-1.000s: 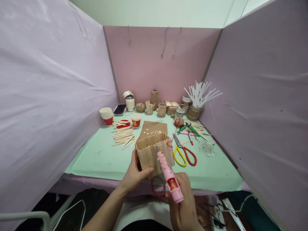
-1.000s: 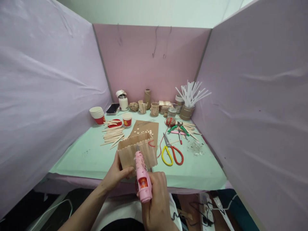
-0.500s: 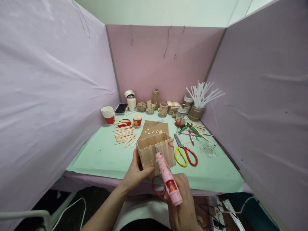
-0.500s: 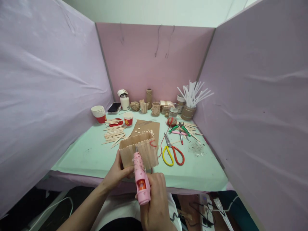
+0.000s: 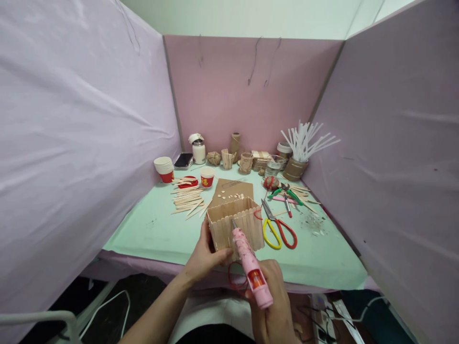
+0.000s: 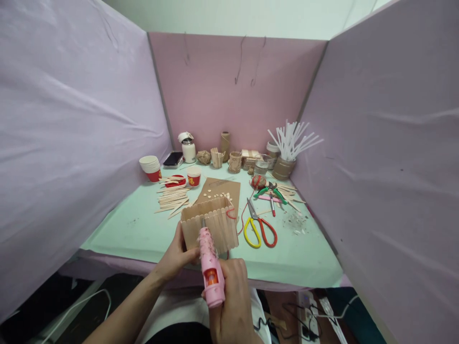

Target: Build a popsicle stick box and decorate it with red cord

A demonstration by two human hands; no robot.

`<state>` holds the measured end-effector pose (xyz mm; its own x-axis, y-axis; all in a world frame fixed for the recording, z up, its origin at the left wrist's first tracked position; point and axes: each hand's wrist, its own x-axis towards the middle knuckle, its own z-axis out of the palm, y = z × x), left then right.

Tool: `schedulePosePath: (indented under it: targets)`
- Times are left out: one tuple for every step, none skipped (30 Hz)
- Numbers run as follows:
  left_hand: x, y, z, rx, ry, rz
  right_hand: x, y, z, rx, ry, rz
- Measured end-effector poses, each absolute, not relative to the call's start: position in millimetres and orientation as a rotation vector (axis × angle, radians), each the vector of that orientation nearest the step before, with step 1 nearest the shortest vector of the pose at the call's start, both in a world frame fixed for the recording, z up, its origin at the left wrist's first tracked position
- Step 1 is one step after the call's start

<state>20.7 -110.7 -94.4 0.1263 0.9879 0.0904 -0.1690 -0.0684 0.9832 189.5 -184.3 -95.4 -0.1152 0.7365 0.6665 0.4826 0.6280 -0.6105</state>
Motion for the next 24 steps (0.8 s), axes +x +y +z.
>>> schedulePosePath:
  targets:
    - [21.0,-110.9,-93.8,1.205,0.953,1.244,189.4,-184.4,-95.5,-0.989,-1.769,0.293]
    - [21.2,-111.1,-93.2,1.203,0.959,1.245,189.2,-184.5,-95.4,-0.985,-1.773,0.292]
    - [21.5,-111.3,-92.7,1.200,0.965,1.247,188.9,-184.6,-95.2,-0.980,-1.780,0.291]
    - [21.7,-111.4,-92.3,1.196,0.971,1.248,188.6,-184.7,-95.0,-0.979,-1.783,0.290]
    - [21.8,-111.5,-92.1,1.193,0.973,1.247,188.3,-184.9,-94.6,-0.978,-1.784,0.292]
    - [21.8,-111.4,-92.2,1.194,0.971,1.246,187.9,-185.0,-94.3,-0.977,-1.779,0.297]
    - [21.7,-111.3,-92.5,1.198,0.969,1.246,187.5,-185.2,-94.0,-0.977,-1.772,0.306]
    - [21.7,-111.2,-92.9,1.203,0.969,1.246,187.2,-185.4,-93.7,-0.978,-1.761,0.318]
    - [21.6,-111.1,-93.2,1.207,0.971,1.243,186.9,-185.6,-93.7,-0.980,-1.749,0.331]
    - [21.6,-111.0,-93.6,1.209,0.974,1.240,186.6,-185.7,-93.8,-0.978,-1.746,0.343]
    - [21.6,-111.0,-93.8,1.210,0.975,1.237,186.2,-185.9,-94.0,-0.974,-1.747,0.353]
    - [21.6,-111.0,-93.8,1.211,0.974,1.234,185.6,-186.2,-94.4,-0.971,-1.748,0.360]
    - [21.7,-111.1,-93.8,1.212,0.971,1.231,184.7,-186.5,-95.0,-0.967,-1.746,0.365]
    - [21.8,-111.2,-93.6,1.215,0.969,1.229,183.6,-186.9,-95.5,-0.968,-1.734,0.370]
    - [22.0,-111.4,-93.4,1.219,0.972,1.230,182.3,-187.3,-96.0,-0.975,-1.714,0.380]
    - [22.0,-111.5,-93.2,1.226,0.978,1.231,180.8,-187.7,-96.4,-0.987,-1.688,0.390]
    - [22.1,-111.5,-92.9,1.234,0.985,1.235,179.3,-188.1,-96.7,-0.997,-1.664,0.397]
    - [22.1,-111.6,-92.7,1.241,0.992,1.238,178.0,-188.5,-96.8,-1.000,-1.649,0.398]
    - [22.0,-111.6,-92.5,1.247,0.996,1.240,176.9,-188.7,-96.8,-1.003,-1.636,0.394]
    - [22.0,-111.6,-92.4,1.251,0.997,1.238,176.2,-188.9,-96.6,-1.003,-1.627,0.389]
    - [21.9,-111.6,-92.3,1.254,0.997,1.235,175.9,-189.0,-96.4,-0.997,-1.625,0.384]
    - [21.8,-111.5,-92.4,1.257,0.997,1.230,175.9,-189.1,-96.2,-0.989,-1.630,0.385]
    - [21.6,-111.4,-92.7,1.259,0.998,1.229,176.1,-189.2,-96.0,-0.983,-1.639,0.392]
    - [21.5,-111.3,-93.2,1.261,0.994,1.227,176.4,-189.3,-95.9,-0.980,-1.650,0.402]
